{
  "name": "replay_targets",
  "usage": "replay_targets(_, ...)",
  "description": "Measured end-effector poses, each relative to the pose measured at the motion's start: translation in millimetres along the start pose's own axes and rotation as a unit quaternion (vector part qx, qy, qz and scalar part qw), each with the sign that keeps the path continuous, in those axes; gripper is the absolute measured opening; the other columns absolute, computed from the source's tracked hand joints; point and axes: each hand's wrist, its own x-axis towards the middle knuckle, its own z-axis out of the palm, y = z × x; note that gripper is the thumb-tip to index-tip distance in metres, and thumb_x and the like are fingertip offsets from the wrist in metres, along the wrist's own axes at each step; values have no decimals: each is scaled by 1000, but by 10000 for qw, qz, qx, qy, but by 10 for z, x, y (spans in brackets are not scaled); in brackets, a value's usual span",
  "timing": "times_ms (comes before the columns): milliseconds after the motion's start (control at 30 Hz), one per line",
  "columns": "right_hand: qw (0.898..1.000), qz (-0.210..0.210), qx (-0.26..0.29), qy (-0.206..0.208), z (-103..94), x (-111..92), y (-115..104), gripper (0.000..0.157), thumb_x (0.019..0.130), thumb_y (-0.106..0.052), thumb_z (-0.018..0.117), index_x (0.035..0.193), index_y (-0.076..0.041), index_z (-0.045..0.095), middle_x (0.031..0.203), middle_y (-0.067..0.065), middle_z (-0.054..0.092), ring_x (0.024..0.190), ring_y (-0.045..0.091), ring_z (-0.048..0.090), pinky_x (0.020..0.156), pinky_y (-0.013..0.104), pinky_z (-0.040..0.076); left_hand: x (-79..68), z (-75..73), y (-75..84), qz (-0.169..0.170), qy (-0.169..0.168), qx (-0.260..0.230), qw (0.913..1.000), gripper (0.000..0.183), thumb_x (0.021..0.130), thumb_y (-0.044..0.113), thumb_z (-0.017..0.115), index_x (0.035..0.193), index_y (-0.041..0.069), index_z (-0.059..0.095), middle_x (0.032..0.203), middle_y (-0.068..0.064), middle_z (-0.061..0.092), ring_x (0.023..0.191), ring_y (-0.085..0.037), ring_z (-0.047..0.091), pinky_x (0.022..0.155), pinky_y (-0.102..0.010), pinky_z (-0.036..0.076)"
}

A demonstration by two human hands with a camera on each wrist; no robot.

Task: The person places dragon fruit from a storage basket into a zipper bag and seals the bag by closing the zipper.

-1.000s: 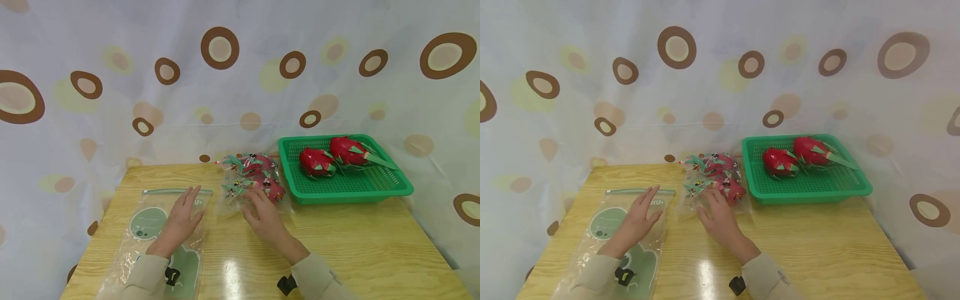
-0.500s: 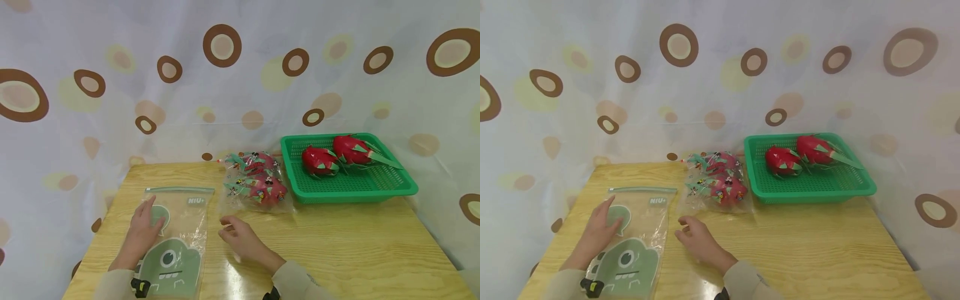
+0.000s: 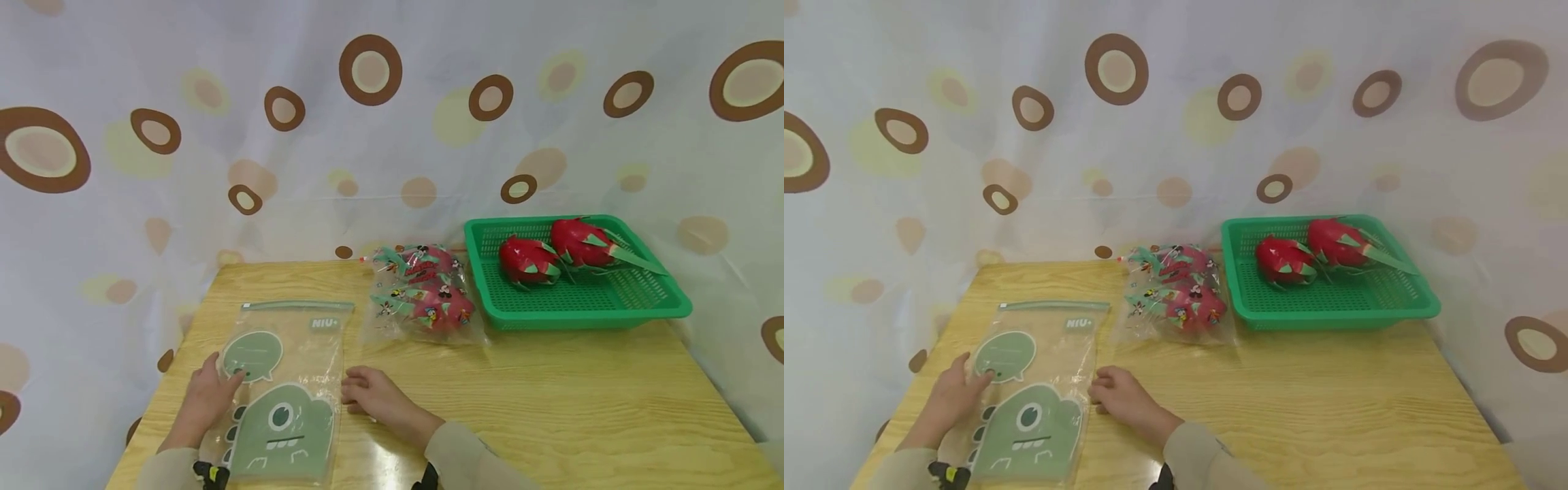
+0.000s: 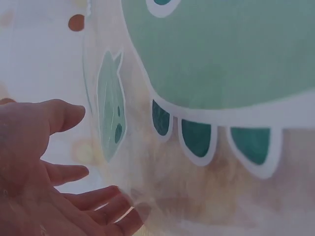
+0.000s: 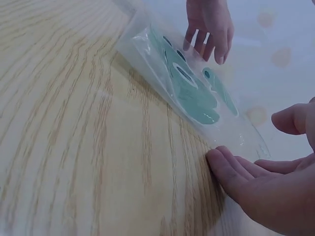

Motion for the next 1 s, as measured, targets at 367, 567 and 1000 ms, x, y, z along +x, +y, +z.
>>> replay_targets(367,9958,57,841,363,-87,83,2,51,102,-11,49,143,16,34,127,28,59,88,15,65,81,33,60,-8,-39,-73,-357,21,-235,9991,65,103,28,40,143,-20,22,139,-43,41,127,-57,44,104,-62,43)
replay_targets(567,9956,36,817,460,-96,133,-8,47,100,-12,53,138,14,43,113,22,67,81,10,62,75,27,58,-33,-15,-45,-649,225,-816,9943,59,103,25,45,145,-14,29,138,-39,42,124,-52,48,101,-57,47)
replay_targets(1000,9960,-103,685,558,-73,236,-115,34,96,-9,59,126,7,57,90,1,63,77,10,59,70,24,52,-162,-22,80,-619,628,-2196,9716,56,103,21,51,152,3,30,141,-24,45,116,-33,58,84,-30,59)
